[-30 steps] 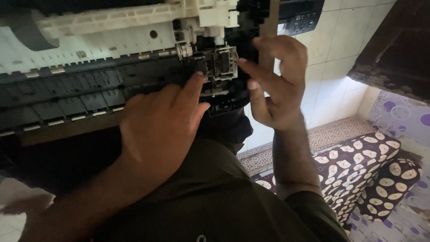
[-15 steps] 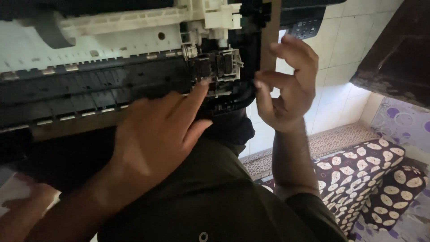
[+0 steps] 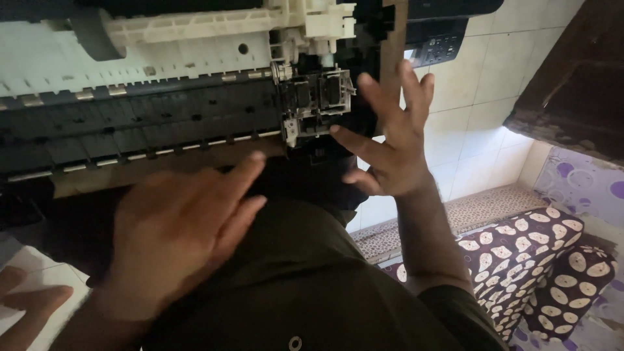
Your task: The person manipulates internal components of a disassembled printer, specifically focusing on the gear mechanism. They use their fingers to adjust parts and later use a screwdriver to work on the mechanism.
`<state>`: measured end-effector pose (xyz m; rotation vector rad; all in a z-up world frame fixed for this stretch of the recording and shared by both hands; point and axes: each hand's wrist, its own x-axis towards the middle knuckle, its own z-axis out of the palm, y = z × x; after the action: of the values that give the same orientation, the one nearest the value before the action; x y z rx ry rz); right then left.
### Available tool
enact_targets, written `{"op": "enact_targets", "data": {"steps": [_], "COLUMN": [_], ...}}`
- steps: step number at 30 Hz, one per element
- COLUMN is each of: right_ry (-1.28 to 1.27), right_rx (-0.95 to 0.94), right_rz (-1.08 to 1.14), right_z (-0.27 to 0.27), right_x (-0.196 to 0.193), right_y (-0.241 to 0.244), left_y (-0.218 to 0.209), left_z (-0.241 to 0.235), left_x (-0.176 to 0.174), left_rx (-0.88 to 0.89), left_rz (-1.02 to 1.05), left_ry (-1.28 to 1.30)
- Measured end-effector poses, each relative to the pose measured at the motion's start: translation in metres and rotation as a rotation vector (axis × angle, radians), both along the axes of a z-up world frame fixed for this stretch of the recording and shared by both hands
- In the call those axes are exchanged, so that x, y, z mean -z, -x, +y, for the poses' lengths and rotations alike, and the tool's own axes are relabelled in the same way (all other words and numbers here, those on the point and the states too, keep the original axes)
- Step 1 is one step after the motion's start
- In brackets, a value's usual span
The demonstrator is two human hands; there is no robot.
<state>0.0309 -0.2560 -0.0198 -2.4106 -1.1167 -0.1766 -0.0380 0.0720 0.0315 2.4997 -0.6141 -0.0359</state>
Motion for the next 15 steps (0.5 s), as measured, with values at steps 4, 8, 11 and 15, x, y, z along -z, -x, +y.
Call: {"op": "enact_targets", "data": {"steps": [4, 8, 11, 15], "right_ry": [0.053, 0.063, 0.064, 0.111], "right_rx": [0.002, -0.02, -0.014, -0.003], "right_rz": [0.031, 0.038, 0.038, 0.115], "right_z": [0.005, 0.008, 0.008, 0.012], "right_x": [-0.015, -0.022, -0.019, -0.02], "right_y": [-0.002, -0.002, 0.001, 0.004], "left_y": [0.003, 0.011, 0.014, 0.027], "left_z": [0.01, 0.019, 0.031, 0.056], "left_x": [0.0, 0.006, 0.004, 0.003], "left_rx": [-0.076, -0.107, -0.126, -0.22], "left_rz": [-0.006, -0.016, 0.013, 0.047], "left_ry": [-0.047, -0.045, 0.025, 0.002]}}
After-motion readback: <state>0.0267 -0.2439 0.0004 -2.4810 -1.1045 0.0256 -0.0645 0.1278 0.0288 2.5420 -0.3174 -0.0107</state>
